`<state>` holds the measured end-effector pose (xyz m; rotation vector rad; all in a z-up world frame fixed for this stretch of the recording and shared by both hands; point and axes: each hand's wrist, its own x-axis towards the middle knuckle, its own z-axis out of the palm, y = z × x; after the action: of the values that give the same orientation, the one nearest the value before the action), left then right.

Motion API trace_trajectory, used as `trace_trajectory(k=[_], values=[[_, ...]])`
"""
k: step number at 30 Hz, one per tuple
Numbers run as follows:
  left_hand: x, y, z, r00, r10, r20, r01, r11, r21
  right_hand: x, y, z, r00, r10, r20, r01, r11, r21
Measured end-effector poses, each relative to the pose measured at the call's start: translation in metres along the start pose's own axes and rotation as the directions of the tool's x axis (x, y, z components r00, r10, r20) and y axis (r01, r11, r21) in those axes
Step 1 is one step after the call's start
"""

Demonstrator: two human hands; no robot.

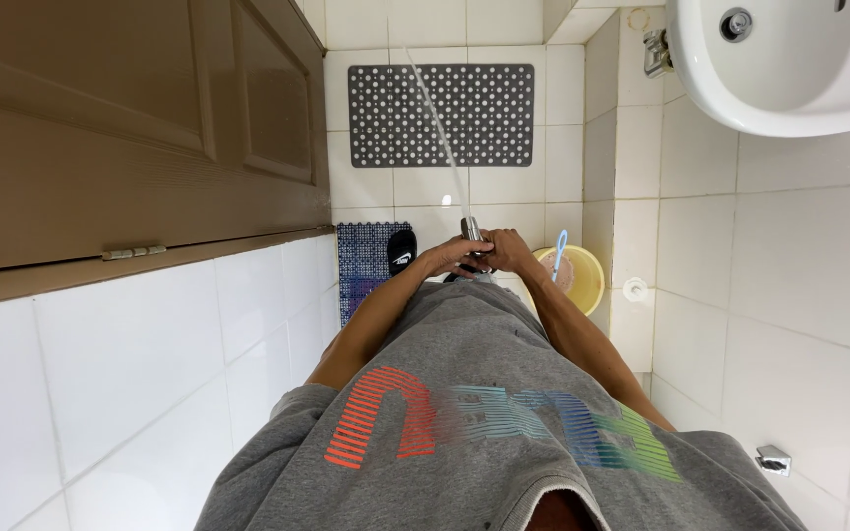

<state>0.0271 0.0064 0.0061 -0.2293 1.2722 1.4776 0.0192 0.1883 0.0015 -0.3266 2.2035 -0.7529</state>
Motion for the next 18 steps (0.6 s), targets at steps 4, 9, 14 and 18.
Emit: trace_trajectory(k=[4,9,14,18], values=[[0.000,0.014,-0.003,0.999,0.023,-0.029,-0.020,0.996,0.084,-0.002,0.004,0.011,0.971,-0.096,-0.219,0.061,0.985,-0.162],[0.018,0.007,-0.005,1.000,0.004,-0.003,-0.004,0.996,0.090,-0.014,-0.002,0.000,0.955,-0.094,-0.282,0.088,0.996,-0.035],[0.005,0.017,0.004,1.000,0.027,-0.002,-0.027,0.996,0.087,-0.018,0.001,0.002,0.949,-0.104,-0.297,0.095,0.994,-0.047],[0.003,0.023,0.004,0.999,0.041,0.011,-0.042,0.992,0.120,-0.016,0.001,0.002,0.948,-0.057,-0.313,0.026,0.994,-0.104]])
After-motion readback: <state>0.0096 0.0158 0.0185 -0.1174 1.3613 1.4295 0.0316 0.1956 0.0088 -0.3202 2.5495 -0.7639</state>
